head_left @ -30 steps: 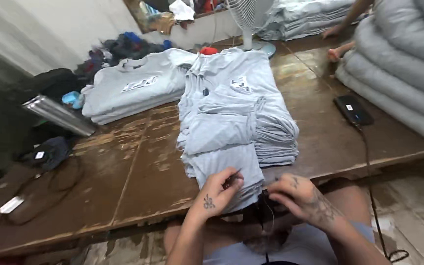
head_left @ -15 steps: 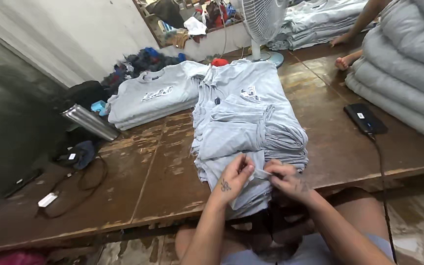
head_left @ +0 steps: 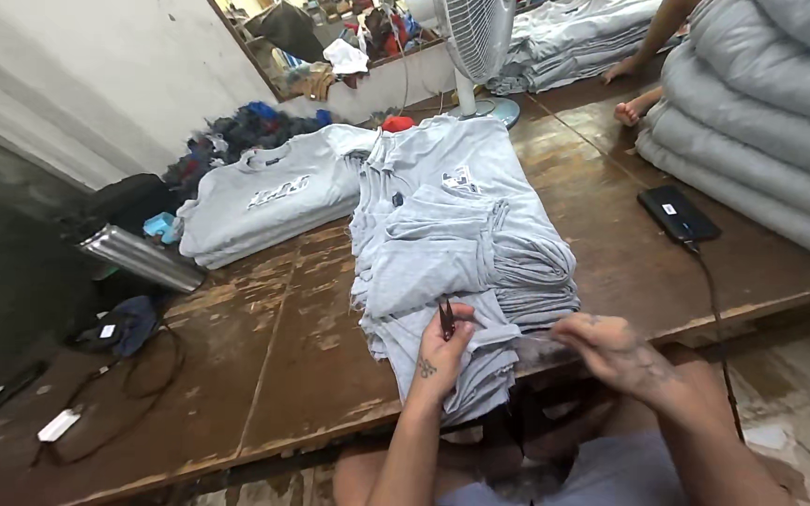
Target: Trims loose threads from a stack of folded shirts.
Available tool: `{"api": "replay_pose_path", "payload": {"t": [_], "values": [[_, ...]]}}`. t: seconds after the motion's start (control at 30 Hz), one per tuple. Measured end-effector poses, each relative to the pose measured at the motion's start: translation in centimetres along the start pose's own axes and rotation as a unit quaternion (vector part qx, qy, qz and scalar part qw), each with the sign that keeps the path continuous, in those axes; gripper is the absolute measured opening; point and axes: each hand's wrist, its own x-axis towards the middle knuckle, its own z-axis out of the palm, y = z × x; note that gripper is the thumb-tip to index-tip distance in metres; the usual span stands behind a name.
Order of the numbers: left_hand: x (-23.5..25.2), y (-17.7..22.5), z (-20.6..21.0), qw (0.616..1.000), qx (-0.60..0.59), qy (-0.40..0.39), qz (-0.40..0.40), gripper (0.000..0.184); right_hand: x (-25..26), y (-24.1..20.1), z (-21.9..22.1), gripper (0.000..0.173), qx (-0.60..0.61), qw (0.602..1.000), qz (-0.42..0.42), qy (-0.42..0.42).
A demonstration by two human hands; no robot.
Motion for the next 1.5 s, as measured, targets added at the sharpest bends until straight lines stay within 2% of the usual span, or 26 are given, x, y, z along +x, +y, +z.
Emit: {"api": "replay_pose_path", "payload": {"t": [0.13,0.2,0.27,0.3,0.33,0.37,0.43,0.53,0.63,0.67,0.73,0.77,0.8,0.83,0.9,0.97,1.07,1.13,1.2,1.3,1.37,1.43,1.47,1.5], "values": [[0.5,0.5,0.5,0.997,-0.041,0.052,-0.049,0.021,-0.6,0.4,-2.4,0.026,-0.058,0.996,0.058,-0.039],[0.8,0.7,1.0,0.994,-0.048,0.075,-0.065,0.020,0.9,-1.4,-1.4,0.042,-0.031,0.992,0.090,-0.081],[0.8,0.8,1.4,0.992,-0.049,0.089,-0.070,0.019,2.2,-2.7,1.9,0.054,0.002,0.995,0.077,-0.066],[0.6,0.8,1.5,0.993,-0.050,0.088,-0.065,0.019,2.5,-2.6,3.9,0.050,-0.004,0.998,0.044,-0.034],[0.4,0.6,1.3,0.994,-0.045,0.079,-0.054,0.019,2.7,-1.9,5.3,0.038,-0.013,1.000,0.011,-0.005],[0.2,0.4,1.1,0.996,-0.036,0.067,-0.038,0.020,2.8,-1.1,5.7,0.024,-0.006,1.000,-0.008,0.011],[-0.3,-0.1,0.7,0.999,-0.004,0.034,0.001,0.021,2.5,0.3,4.0,0.016,0.035,0.999,-0.017,-0.011],[-0.6,-0.6,0.3,0.999,0.022,-0.004,0.049,0.021,1.1,1.8,-0.1,0.019,0.033,0.998,-0.014,-0.044],[-0.2,-0.7,0.6,0.999,0.010,0.001,0.041,0.020,0.5,1.8,-2.7,0.021,0.004,0.995,0.017,-0.094],[-0.1,-0.6,0.8,0.999,0.006,0.005,0.035,0.020,0.8,1.0,-2.8,0.023,0.002,0.993,0.043,-0.110],[0.1,-0.4,0.8,1.000,-0.001,0.011,0.027,0.020,1.8,-1.1,-1.5,0.046,0.026,0.985,0.095,-0.139],[0.0,-0.4,0.8,1.000,-0.002,0.010,0.024,0.020,2.2,-1.7,-0.1,0.056,0.042,0.986,0.095,-0.132],[0.0,-0.4,0.7,1.000,-0.002,0.008,0.022,0.020,2.5,-2.0,1.7,0.058,0.054,0.991,0.073,-0.101],[-0.2,-0.3,0.6,1.000,0.003,0.000,0.021,0.021,2.6,-1.7,3.6,0.049,0.050,0.996,0.037,-0.056],[-0.5,-0.1,0.3,0.999,0.039,-0.028,0.024,0.022,2.6,-0.8,5.6,0.020,0.036,0.999,-0.013,0.010],[-0.7,0.4,-0.1,0.989,0.122,-0.080,0.027,0.026,2.1,-0.5,4.7,0.012,0.044,0.999,0.002,-0.018],[-1.1,0.8,-0.8,0.967,0.211,-0.140,0.024,0.028,0.0,-0.1,1.9,0.016,0.042,0.997,0.029,-0.065],[-1.0,0.9,-1.1,0.965,0.212,-0.154,0.023,0.028,-1.0,0.8,0.7,0.018,0.048,0.998,-0.015,-0.040],[-0.9,0.8,-1.0,0.971,0.189,-0.146,0.014,0.027,-1.5,1.1,-0.3,0.021,0.060,0.997,-0.017,-0.049],[-0.5,0.6,-0.7,0.984,0.141,-0.108,0.000,0.026,-1.3,0.3,-1.6,0.022,0.013,0.991,0.076,-0.110],[-0.3,0.7,-0.6,0.988,0.123,-0.095,-0.008,0.026,-0.1,-1.2,-1.1,0.043,0.021,0.983,0.132,-0.129],[-0.2,0.8,-0.6,0.987,0.121,-0.100,-0.017,0.027,1.1,-2.0,1.2,0.055,0.040,0.990,0.106,-0.081],[-0.2,0.8,-0.6,0.986,0.125,-0.106,-0.021,0.027,1.5,-1.8,2.8,0.052,0.037,0.996,0.067,-0.044],[-0.2,0.8,-0.6,0.985,0.132,-0.111,-0.022,0.028,1.7,-1.4,4.0,0.041,0.033,0.999,0.030,-0.013]]}}
